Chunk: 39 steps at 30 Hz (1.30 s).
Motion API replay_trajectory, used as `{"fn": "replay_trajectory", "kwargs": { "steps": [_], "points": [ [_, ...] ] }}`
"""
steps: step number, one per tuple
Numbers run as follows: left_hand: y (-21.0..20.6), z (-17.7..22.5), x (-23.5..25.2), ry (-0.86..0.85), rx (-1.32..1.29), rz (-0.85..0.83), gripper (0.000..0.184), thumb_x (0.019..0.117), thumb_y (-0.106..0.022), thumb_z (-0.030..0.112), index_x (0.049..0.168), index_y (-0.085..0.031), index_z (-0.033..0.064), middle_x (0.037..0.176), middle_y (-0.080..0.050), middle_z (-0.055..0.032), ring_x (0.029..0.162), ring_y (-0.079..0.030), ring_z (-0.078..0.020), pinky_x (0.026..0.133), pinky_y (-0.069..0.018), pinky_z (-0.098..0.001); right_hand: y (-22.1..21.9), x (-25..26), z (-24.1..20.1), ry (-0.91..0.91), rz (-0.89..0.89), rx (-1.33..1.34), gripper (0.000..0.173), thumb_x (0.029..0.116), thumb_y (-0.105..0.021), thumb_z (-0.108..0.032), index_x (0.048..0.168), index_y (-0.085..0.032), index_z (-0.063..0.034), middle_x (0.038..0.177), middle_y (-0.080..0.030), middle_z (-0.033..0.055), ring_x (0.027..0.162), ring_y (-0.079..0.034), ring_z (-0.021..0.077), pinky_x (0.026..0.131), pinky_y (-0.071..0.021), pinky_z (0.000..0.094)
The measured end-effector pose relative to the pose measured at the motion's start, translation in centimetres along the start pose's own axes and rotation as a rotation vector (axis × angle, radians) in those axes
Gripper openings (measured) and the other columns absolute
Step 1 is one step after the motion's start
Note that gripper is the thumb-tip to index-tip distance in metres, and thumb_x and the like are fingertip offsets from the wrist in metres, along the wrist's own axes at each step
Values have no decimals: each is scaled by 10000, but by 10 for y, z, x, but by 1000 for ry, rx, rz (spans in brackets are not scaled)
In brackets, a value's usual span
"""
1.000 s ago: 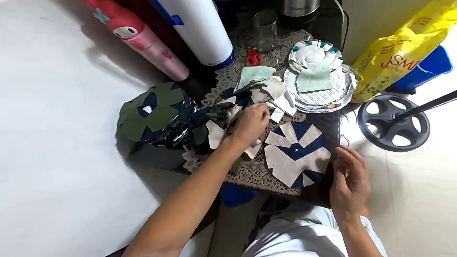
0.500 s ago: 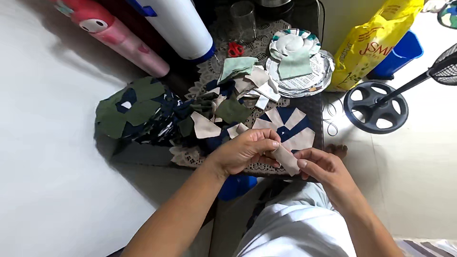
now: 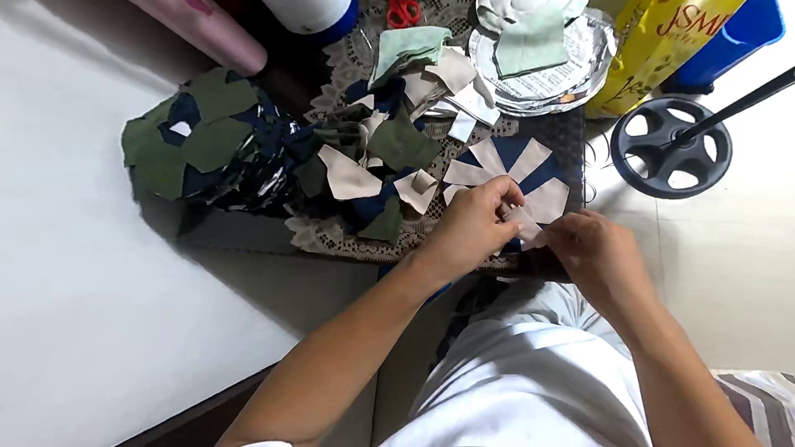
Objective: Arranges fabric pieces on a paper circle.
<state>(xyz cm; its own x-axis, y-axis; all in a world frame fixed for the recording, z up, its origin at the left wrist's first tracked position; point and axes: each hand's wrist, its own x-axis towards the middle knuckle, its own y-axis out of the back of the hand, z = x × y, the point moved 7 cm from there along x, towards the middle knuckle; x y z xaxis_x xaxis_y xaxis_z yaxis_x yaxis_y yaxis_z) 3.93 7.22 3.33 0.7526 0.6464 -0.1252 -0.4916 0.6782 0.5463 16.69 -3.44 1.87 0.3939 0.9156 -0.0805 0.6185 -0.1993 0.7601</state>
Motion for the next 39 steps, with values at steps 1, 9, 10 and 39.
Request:
{"fn": "replay_trajectory", "kwargs": {
  "steps": [1, 9, 10, 39],
  "points": [
    [-2, -1, 1, -6, 51, 7, 217, 907, -761, 53, 1099, -664, 80, 806, -677, -29, 595, -602, -86, 545, -520, -252, -1, 0, -1, 6, -8, -44, 92, 948, -705, -170, 927, -761, -100, 842, -677, 71, 743, -655, 270, 685, -462, 593],
    [19, 8, -12, -17, 35, 8, 252, 907, -734, 44, 1140, -646, 82, 769, -683, -13, 605, -613, -75, 541, -511, -227, -2, -4, -23, 82, -98, 71, 93, 957, -710, -180, 922, -756, -106, 818, -644, 12, 710, -629, 125, 648, -531, 365],
    [21, 9, -12, -17, 59, 13, 257, 902, -741, 49, 1139, -649, 89, 759, -680, -6, 596, -611, -74, 533, -509, -226, -3, -4, -24, 90, -98, 66, 87, 955, -709, -170, 922, -755, -104, 823, -647, 17, 715, -633, 130, 648, -533, 363],
    [-13, -1, -1, -272, 443, 196, 194, 902, -724, 73, 1095, -704, 51, 875, -710, -89, 800, -687, -246, 736, -555, -417, -9, 14, -16, 80, -153, -242, 65, 912, -725, -80, 849, -712, -67, 860, -624, 110, 746, -641, 298, 579, -496, 508]
  ]
}}
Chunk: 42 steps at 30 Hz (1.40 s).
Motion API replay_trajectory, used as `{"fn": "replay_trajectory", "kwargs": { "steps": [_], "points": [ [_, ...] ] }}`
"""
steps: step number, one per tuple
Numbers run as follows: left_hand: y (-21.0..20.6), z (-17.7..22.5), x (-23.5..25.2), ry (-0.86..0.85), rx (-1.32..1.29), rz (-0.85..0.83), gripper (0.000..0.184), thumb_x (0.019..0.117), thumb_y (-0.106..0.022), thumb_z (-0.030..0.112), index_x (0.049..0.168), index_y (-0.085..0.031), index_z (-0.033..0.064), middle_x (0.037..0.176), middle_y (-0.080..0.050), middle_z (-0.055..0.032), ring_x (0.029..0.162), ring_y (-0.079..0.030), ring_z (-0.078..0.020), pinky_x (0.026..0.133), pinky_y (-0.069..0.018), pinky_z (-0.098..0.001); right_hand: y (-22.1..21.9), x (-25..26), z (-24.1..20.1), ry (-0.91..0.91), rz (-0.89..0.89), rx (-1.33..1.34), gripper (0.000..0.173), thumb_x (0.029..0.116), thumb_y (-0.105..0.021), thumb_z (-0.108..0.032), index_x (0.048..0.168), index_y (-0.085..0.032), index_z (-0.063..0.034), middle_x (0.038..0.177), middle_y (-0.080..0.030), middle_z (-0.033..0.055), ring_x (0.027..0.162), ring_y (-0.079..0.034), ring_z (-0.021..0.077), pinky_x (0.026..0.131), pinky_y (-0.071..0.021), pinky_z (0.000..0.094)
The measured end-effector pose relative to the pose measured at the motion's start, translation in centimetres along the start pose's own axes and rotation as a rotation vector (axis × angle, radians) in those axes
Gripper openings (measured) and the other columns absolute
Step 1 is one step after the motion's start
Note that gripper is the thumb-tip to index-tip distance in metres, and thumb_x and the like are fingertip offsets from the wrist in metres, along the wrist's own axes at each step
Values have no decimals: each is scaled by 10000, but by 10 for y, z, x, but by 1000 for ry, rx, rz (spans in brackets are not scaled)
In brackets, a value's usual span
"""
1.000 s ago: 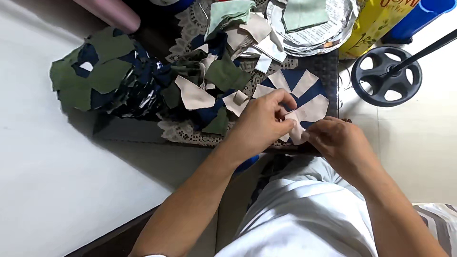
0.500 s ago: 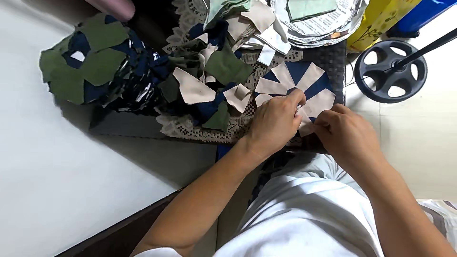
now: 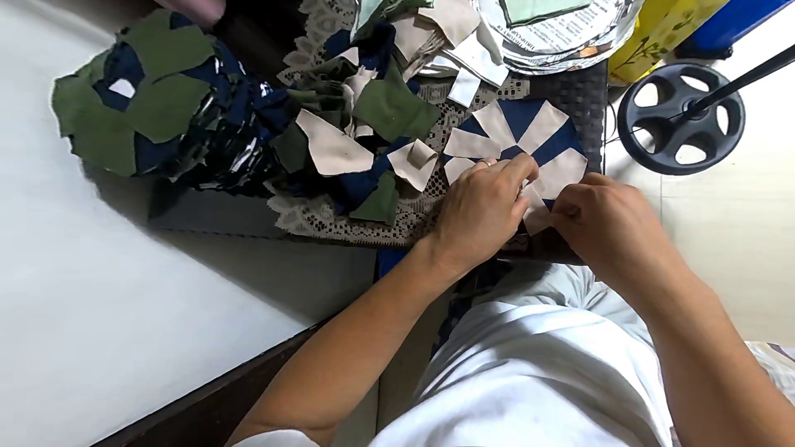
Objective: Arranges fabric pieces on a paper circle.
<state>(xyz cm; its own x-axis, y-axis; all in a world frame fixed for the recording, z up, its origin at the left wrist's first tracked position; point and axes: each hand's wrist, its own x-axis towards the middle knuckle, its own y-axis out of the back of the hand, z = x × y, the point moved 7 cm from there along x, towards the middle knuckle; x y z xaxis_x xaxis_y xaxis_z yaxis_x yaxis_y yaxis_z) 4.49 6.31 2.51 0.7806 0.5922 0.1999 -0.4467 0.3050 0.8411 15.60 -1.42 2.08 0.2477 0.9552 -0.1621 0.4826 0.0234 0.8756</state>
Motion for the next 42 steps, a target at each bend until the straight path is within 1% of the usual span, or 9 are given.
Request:
{"fn": "replay_trajectory", "kwargs": {
  "steps": [5, 8, 10, 13, 15, 19, 22, 26, 42],
  "points": [
    [-1, -2, 1, -8, -23, -5, 210, 897, -731, 74, 1103, -705, 46, 882, -717, -96, 802, -689, -255, 742, -548, -434, 5, -2, 1, 21, 36, 66, 61, 891, -748, -45, 907, -690, -35, 874, -641, 134, 754, -655, 313, 614, -528, 517],
    [-2, -4, 1, -1, -37, -18, 214, 898, -735, 88, 1105, -701, 50, 883, -714, -86, 805, -684, -242, 750, -550, -430, 17, -16, 8, 67, 186, 111, 50, 933, -664, -15, 975, -691, -24, 931, -666, 144, 786, -670, 297, 665, -552, 494],
    [-3, -5, 1, 8, -36, -27, 224, 899, -742, 101, 1114, -700, 56, 889, -715, -81, 817, -688, -238, 757, -555, -428, 16, -32, 12, 90, 307, 110, 146, 965, -588, -45, 1013, -725, -42, 944, -666, 133, 796, -656, 287, 649, -532, 475],
    [-1, -3, 2, 21, -41, -39, 259, 894, -747, 103, 1142, -689, 56, 892, -714, -78, 810, -685, -230, 750, -556, -419, 0, -51, 10, 182, 429, 120, 212, 987, -554, -81, 1032, -759, -56, 988, -696, 140, 911, -662, 307, 753, -533, 470],
    [4, -1, 0, 36, -49, -56, 302, 906, -743, 99, 1195, -665, 53, 978, -699, -93, 843, -676, -227, 756, -567, -402, -10, -55, 4, 236, 477, 103, 236, 988, -548, -84, 1058, -773, -79, 969, -693, 133, 895, -656, 299, 747, -521, 455],
    [11, -3, -7, 28, -15, -13, 300, 880, -730, 87, 1177, -695, 61, 1161, -667, -128, 1045, -641, -303, 863, -535, -462, -21, -54, -15, 301, 463, 36, 271, 957, -550, -78, 1087, -780, -137, 960, -664, 132, 871, -630, 311, 675, -483, 439],
    [8, -8, -7, 55, 12, -42, 312, 878, -763, 170, 1170, -703, 80, 1288, -631, -143, 1237, -565, -367, 978, -479, -535, -29, -50, -24, 322, 433, -25, 303, 932, -549, -60, 1092, -783, -167, 983, -649, 141, 868, -621, 321, 653, -460, 428],
    [3, -10, -6, 71, 29, -78, 327, 896, -766, 219, 1188, -703, 88, 1298, -634, -133, 1245, -560, -372, 970, -476, -537, -33, -47, -22, 306, 412, -53, 309, 908, -551, -36, 1068, -786, -157, 1012, -652, 154, 881, -625, 333, 654, -463, 439],
    [2, -13, -5, 78, 4, -63, 332, 889, -778, 218, 1181, -701, 81, 1287, -652, -121, 1251, -569, -349, 973, -484, -521, -35, -52, -17, 298, 420, -15, 285, 949, -546, -71, 1059, -792, -164, 999, -664, 131, 886, -623, 309, 688, -466, 432]
  ]
}}
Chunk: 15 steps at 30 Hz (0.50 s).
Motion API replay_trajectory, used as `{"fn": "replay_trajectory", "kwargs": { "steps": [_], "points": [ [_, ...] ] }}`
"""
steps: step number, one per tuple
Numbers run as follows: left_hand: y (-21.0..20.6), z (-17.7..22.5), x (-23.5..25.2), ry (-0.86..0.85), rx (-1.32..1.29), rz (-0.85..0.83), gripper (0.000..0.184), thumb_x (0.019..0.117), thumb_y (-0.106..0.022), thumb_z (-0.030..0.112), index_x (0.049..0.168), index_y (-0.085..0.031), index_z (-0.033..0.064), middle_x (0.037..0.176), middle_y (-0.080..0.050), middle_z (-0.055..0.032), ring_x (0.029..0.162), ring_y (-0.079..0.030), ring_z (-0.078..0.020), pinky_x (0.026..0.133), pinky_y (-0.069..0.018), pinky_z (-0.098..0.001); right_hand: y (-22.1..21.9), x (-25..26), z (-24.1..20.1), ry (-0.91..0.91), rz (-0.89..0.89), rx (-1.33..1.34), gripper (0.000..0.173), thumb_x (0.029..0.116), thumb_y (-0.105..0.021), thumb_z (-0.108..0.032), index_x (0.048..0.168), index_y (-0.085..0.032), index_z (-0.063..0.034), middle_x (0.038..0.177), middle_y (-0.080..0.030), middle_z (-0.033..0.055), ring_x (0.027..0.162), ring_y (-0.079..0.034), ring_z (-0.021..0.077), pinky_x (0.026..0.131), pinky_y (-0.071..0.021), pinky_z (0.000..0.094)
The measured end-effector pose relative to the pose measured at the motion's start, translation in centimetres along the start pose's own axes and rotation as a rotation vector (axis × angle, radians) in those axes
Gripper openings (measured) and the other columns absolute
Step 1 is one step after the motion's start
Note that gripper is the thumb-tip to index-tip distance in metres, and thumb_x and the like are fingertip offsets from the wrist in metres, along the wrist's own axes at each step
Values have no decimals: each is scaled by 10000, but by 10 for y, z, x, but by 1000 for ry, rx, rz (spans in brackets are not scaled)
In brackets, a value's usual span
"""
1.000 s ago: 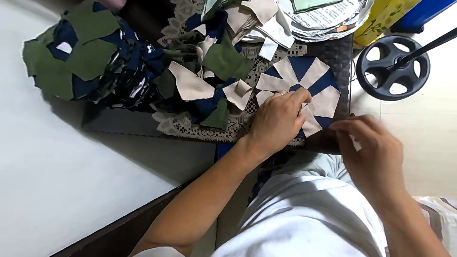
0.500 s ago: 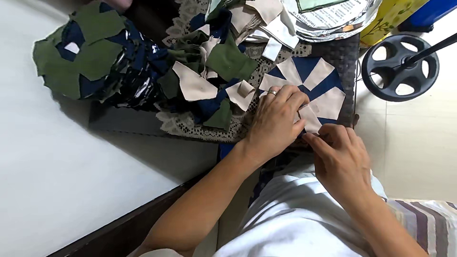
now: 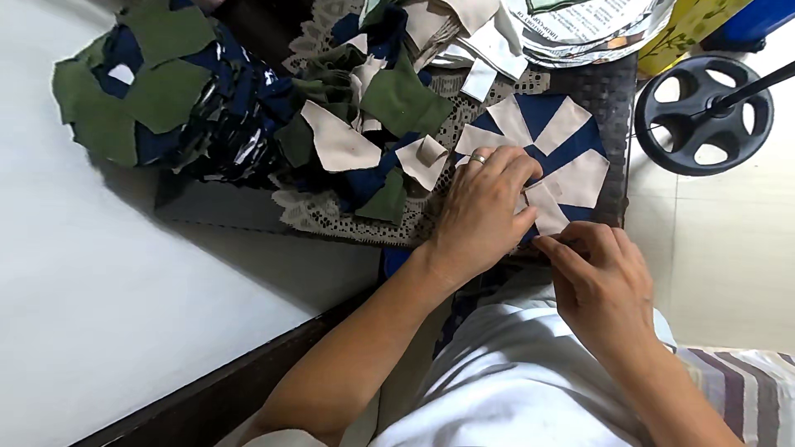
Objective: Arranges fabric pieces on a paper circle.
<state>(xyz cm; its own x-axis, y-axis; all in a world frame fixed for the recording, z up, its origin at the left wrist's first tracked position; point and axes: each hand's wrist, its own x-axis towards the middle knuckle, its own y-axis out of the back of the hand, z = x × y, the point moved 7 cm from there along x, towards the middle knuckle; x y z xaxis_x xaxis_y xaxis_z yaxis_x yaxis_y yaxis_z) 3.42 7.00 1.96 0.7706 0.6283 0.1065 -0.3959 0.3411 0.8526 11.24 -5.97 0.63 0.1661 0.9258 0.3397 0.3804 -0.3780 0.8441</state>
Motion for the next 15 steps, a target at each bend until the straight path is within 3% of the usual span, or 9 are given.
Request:
{"fn": "replay_trajectory", "kwargs": {
  "steps": [7, 10, 15],
  "points": [
    [1, 1, 0, -3, 3, 10, 336, 888, -770, 213, 1190, -709, 79, 1287, -655, -123, 1235, -579, -346, 969, -485, -521, 6, -7, 6, -12, 96, 101, 302, 961, -532, -55, 1073, -791, -165, 997, -688, 129, 888, -639, 282, 710, -482, 415],
    [2, 2, 0, 4, 3, 21, 290, 921, -719, 199, 1183, -717, 74, 1283, -667, -118, 1232, -589, -342, 977, -482, -519, 17, -18, 19, -73, 198, 128, 249, 988, -532, -60, 1012, -772, -121, 968, -692, 134, 893, -642, 260, 763, -498, 393],
    [1, 4, 4, 14, 46, 97, 181, 957, -679, 199, 1051, -734, 55, 1216, -695, -122, 1164, -629, -333, 928, -507, -495, 18, -23, 29, -118, 240, 66, 251, 969, -530, -44, 979, -772, -109, 992, -694, 157, 913, -630, 284, 790, -475, 412]
  ]
}}
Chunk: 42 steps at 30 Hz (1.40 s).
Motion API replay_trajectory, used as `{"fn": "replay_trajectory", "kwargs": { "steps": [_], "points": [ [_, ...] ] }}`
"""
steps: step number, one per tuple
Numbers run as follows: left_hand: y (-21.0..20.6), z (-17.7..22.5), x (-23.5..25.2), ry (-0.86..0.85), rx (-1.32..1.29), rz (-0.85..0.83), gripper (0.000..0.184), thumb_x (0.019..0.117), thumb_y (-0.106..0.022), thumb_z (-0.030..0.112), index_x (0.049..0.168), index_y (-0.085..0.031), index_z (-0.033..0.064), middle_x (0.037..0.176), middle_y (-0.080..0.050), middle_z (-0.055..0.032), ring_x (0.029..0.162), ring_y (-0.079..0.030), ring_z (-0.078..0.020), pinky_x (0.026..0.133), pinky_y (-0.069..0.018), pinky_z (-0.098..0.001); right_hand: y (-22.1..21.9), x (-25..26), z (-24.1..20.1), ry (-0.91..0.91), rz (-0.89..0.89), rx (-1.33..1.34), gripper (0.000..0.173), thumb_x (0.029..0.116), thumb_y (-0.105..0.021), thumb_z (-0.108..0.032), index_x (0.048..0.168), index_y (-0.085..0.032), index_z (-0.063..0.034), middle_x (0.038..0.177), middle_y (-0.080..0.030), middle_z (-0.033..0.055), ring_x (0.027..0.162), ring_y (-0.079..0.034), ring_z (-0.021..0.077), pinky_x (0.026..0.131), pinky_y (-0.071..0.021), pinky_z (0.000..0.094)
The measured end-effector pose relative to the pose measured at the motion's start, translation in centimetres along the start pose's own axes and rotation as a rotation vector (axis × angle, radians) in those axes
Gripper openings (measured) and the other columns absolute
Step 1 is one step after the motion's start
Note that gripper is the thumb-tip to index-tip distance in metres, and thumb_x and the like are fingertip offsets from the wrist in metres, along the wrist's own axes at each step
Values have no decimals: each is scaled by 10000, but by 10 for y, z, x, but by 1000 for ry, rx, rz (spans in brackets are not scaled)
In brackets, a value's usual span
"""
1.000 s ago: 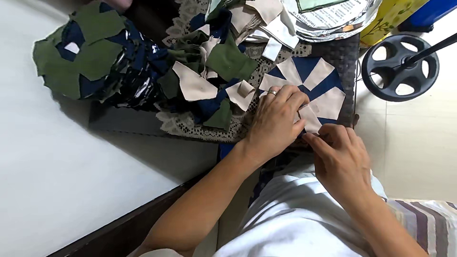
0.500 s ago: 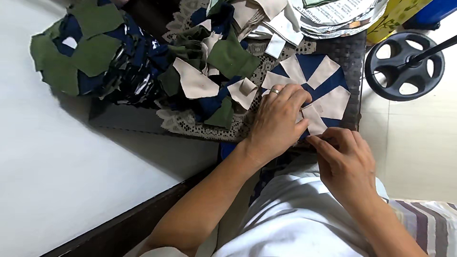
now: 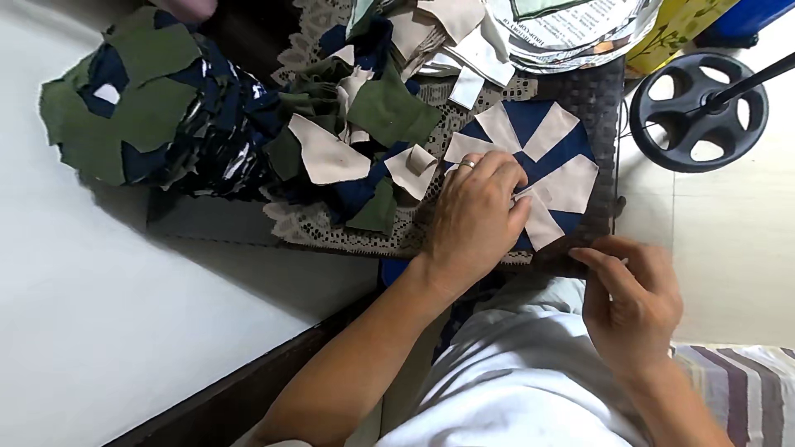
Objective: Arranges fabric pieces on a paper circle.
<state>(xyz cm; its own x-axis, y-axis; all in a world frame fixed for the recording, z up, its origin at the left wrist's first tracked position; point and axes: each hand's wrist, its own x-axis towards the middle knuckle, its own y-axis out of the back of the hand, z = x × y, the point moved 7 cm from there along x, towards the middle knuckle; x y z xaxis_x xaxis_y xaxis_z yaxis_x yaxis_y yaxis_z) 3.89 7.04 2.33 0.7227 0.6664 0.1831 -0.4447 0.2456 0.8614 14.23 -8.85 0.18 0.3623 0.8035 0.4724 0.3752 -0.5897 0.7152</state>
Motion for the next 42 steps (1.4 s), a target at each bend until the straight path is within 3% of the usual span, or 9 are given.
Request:
{"fn": "replay_trajectory", "kwargs": {
  "steps": [4, 10, 19, 22, 24, 26, 30, 35, 42],
  "points": [
    [-2, 1, 2, 4, 26, 33, 126, 948, -691, 172, 947, -736, 55, 1174, -693, -126, 1100, -640, -324, 888, -514, -483, -6, 1, -10, 71, -4, -40, 285, 982, -525, -43, 1053, -784, -138, 1035, -735, 115, 933, -640, 283, 776, -464, 410],
    [-2, 1, 3, 19, 23, 32, 103, 947, -690, 145, 930, -744, 59, 1179, -694, -123, 1112, -633, -335, 882, -516, -488, -17, 3, -18, 132, -32, -81, 336, 970, -518, -30, 1135, -779, -162, 1134, -752, 61, 971, -636, 268, 781, -437, 405],
    [-1, -2, 5, -50, 36, 157, 195, 960, -589, 19, 1085, -736, 47, 1172, -703, -137, 1097, -662, -321, 893, -549, -442, -22, 8, -19, 146, -61, -136, 360, 959, -500, -31, 1115, -786, -183, 1150, -755, 32, 976, -643, 264, 776, -434, 404],
    [-5, 5, 3, -122, 53, 182, 286, 1008, -516, 103, 1192, -732, 66, 1353, -654, -142, 1301, -579, -356, 1047, -471, -521, -17, 13, -22, 140, -50, -118, 364, 950, -493, -35, 1116, -781, -184, 1165, -750, 49, 986, -638, 266, 779, -425, 399],
    [-15, 8, 5, -129, 102, 98, 421, 1071, -437, 268, 1401, -627, 89, 1555, -498, -142, 1492, -379, -379, 1187, -291, -599, -12, 17, -22, 138, -28, -95, 347, 959, -491, -51, 1093, -783, -182, 1170, -745, 70, 996, -636, 267, 790, -431, 393],
    [-25, 10, 11, -108, 147, 11, 560, 1089, -369, 404, 1535, -484, 85, 1651, -349, -152, 1558, -234, -383, 1214, -166, -655, -8, 21, -19, 128, -12, -78, 332, 972, -485, -62, 1081, -776, -179, 1158, -739, 93, 1003, -643, 271, 810, -455, 386],
    [-40, 6, 26, -75, 191, -82, 669, 1067, -353, 528, 1599, -385, 124, 1687, -264, -157, 1577, -160, -380, 1197, -72, -708, -1, 29, -3, 78, 16, -56, 316, 992, -485, -85, 1102, -770, -164, 1111, -726, 137, 971, -655, 281, 829, -489, 394],
    [-50, -3, 30, -58, 265, -143, 661, 1069, -291, 555, 1606, -381, 180, 1689, -280, -117, 1576, -182, -361, 1190, -110, -710, 1, 41, 25, -59, 2, 34, 310, 989, -495, -83, 1122, -774, -101, 1121, -713, 166, 1012, -657, 300, 839, -520, 419],
    [-49, -2, 30, -44, 258, -159, 658, 1070, -286, 556, 1597, -397, 179, 1682, -301, -108, 1568, -209, -366, 1186, -110, -720, -8, 67, 63, -347, -90, 290, 317, 937, -524, -50, 1183, -720, -14, 1146, -660, 162, 879, -637, 99, 720, -523, 210]
  ]
}}
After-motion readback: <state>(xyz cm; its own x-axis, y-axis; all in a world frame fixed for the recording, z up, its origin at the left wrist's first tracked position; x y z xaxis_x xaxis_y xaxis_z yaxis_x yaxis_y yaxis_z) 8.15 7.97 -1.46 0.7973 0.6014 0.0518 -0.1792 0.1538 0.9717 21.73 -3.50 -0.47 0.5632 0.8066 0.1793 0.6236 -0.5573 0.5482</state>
